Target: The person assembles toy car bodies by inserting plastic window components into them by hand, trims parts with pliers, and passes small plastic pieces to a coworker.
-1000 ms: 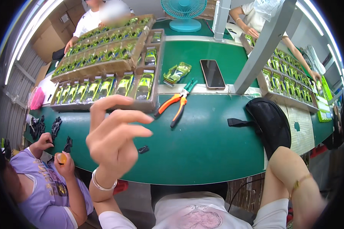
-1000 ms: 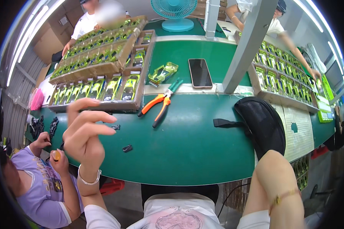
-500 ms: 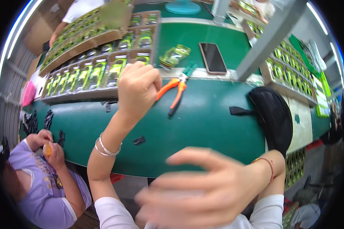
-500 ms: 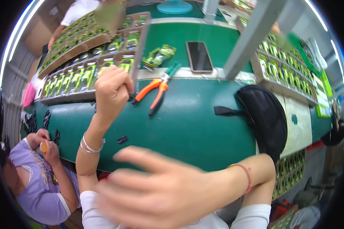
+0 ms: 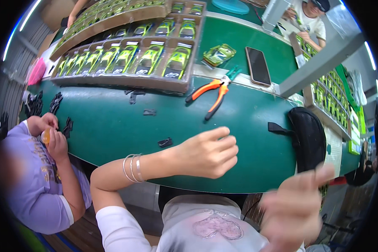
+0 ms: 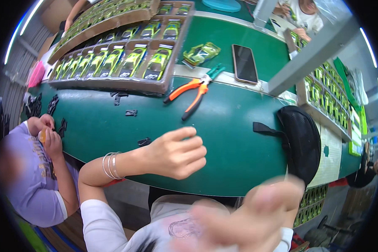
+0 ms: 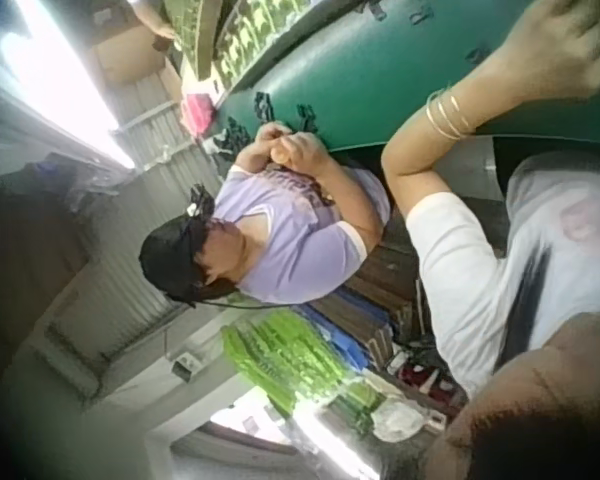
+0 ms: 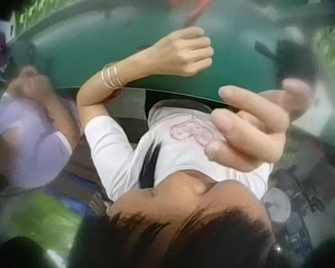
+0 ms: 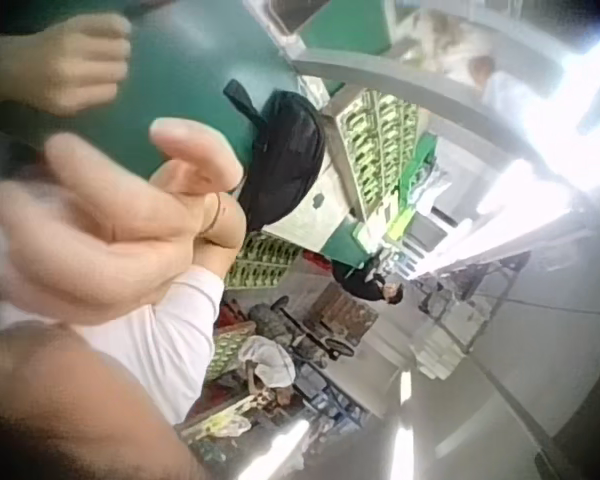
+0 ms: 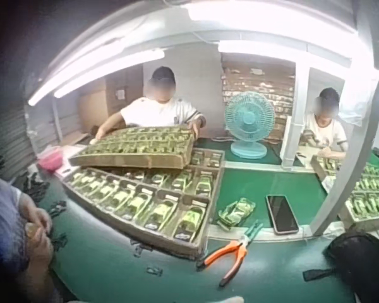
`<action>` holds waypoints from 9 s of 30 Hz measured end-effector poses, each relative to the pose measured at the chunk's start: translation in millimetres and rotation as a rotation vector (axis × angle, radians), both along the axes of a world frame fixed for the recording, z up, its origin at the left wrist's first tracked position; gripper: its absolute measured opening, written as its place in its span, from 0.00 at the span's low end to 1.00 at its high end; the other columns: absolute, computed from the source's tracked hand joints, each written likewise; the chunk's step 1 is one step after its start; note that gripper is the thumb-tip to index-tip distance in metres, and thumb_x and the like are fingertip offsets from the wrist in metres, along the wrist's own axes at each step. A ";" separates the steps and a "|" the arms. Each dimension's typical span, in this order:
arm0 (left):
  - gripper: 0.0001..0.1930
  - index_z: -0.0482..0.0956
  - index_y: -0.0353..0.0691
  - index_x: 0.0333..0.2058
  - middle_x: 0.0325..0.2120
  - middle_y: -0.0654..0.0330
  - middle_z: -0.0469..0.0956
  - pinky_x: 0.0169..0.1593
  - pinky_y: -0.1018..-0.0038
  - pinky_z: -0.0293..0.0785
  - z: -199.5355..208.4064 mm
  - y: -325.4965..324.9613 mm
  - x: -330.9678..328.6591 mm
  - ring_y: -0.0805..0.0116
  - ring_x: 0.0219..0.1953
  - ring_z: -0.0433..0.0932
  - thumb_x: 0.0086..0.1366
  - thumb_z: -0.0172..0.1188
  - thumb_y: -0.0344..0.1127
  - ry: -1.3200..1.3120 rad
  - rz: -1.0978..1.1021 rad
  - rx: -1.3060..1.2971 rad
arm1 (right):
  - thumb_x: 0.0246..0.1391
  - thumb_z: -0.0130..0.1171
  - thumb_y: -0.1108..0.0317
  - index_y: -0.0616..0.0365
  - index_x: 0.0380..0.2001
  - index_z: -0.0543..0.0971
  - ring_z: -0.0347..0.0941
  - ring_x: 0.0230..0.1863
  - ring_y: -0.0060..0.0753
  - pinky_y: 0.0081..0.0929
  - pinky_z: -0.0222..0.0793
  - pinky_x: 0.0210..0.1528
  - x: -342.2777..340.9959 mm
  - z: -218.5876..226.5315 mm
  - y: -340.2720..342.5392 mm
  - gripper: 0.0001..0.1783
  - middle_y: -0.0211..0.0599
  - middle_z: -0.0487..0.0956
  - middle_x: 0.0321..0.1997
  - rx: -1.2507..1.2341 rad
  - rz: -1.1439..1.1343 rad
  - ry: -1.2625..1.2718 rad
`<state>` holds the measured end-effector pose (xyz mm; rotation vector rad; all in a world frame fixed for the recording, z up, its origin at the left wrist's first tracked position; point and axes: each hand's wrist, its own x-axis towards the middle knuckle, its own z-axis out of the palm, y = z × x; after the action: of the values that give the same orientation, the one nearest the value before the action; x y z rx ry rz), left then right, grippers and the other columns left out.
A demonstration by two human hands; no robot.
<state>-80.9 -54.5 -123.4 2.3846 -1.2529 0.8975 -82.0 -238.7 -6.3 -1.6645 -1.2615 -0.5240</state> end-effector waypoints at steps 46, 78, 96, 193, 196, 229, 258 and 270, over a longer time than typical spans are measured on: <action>0.30 0.64 0.32 0.67 0.53 0.54 0.79 0.54 0.63 0.82 56.9 125.2 113.0 0.60 0.51 0.83 0.67 0.54 0.34 1.223 0.140 -1.237 | 0.60 0.64 0.75 0.55 0.50 0.83 0.74 0.41 0.41 0.35 0.69 0.49 72.5 -155.2 -46.7 0.14 0.35 0.78 0.40 -0.452 0.173 0.324; 0.10 0.85 0.36 0.39 0.38 0.57 0.84 0.44 0.66 0.77 -10.6 58.9 -94.1 0.57 0.41 0.80 0.57 0.71 0.22 0.439 0.848 -0.230 | 0.45 0.78 0.61 0.57 0.68 0.69 0.66 0.61 0.51 0.43 0.65 0.65 66.6 -141.8 -57.3 0.47 0.46 0.70 0.64 -0.465 0.077 0.318; 0.10 0.81 0.28 0.48 0.43 0.52 0.86 0.50 0.74 0.83 0.5 55.4 -60.6 0.70 0.41 0.85 0.71 0.63 0.25 1.327 0.460 -1.209 | 0.49 0.77 0.61 0.57 0.52 0.70 0.67 0.57 0.52 0.43 0.64 0.63 70.3 -149.8 -62.0 0.32 0.45 0.71 0.57 -0.443 0.129 0.361; 0.14 0.83 0.28 0.39 0.36 0.51 0.83 0.36 0.72 0.82 -11.7 -19.7 6.1 0.62 0.33 0.83 0.52 0.65 0.26 0.450 -0.012 0.001 | 0.32 0.61 0.70 0.60 0.23 0.74 0.75 0.42 0.44 0.35 0.74 0.37 69.3 -159.7 -70.4 0.10 0.37 0.77 0.37 -0.272 0.018 0.095; 0.13 0.83 0.30 0.40 0.36 0.54 0.83 0.37 0.72 0.82 -10.8 -21.1 2.4 0.64 0.35 0.84 0.54 0.64 0.26 0.479 0.013 0.024 | 0.36 0.64 0.72 0.61 0.26 0.76 0.74 0.45 0.46 0.37 0.75 0.40 66.3 -162.5 -72.5 0.10 0.38 0.77 0.39 -0.256 0.031 0.116; 0.14 0.83 0.30 0.41 0.36 0.49 0.85 0.43 0.64 0.83 3.7 -24.1 0.4 0.51 0.38 0.86 0.55 0.63 0.16 0.751 0.046 -0.438 | 0.36 0.64 0.78 0.61 0.37 0.83 0.75 0.49 0.39 0.40 0.67 0.43 58.5 -152.5 -69.7 0.18 0.31 0.81 0.48 -0.344 0.056 0.254; 0.12 0.80 0.30 0.34 0.36 0.56 0.80 0.39 0.60 0.76 -36.0 -36.4 0.9 0.53 0.41 0.77 0.51 0.69 0.26 0.426 0.287 -0.146 | 0.38 0.66 0.75 0.57 0.31 0.81 0.74 0.47 0.38 0.51 0.58 0.53 51.8 -164.2 -62.3 0.12 0.28 0.81 0.41 -0.401 -0.218 0.054; 0.14 0.81 0.33 0.35 0.35 0.57 0.80 0.45 0.61 0.76 -39.3 -34.5 11.3 0.54 0.44 0.78 0.48 0.70 0.25 0.429 0.224 -0.213 | 0.39 0.71 0.74 0.55 0.36 0.82 0.74 0.50 0.40 0.54 0.57 0.56 58.6 -164.0 -65.7 0.16 0.28 0.81 0.44 -0.447 -0.224 0.048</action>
<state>-69.6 -89.0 -162.7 2.4007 -0.7043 0.5018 -23.4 -304.4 -170.3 -2.1961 -1.2230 -0.3450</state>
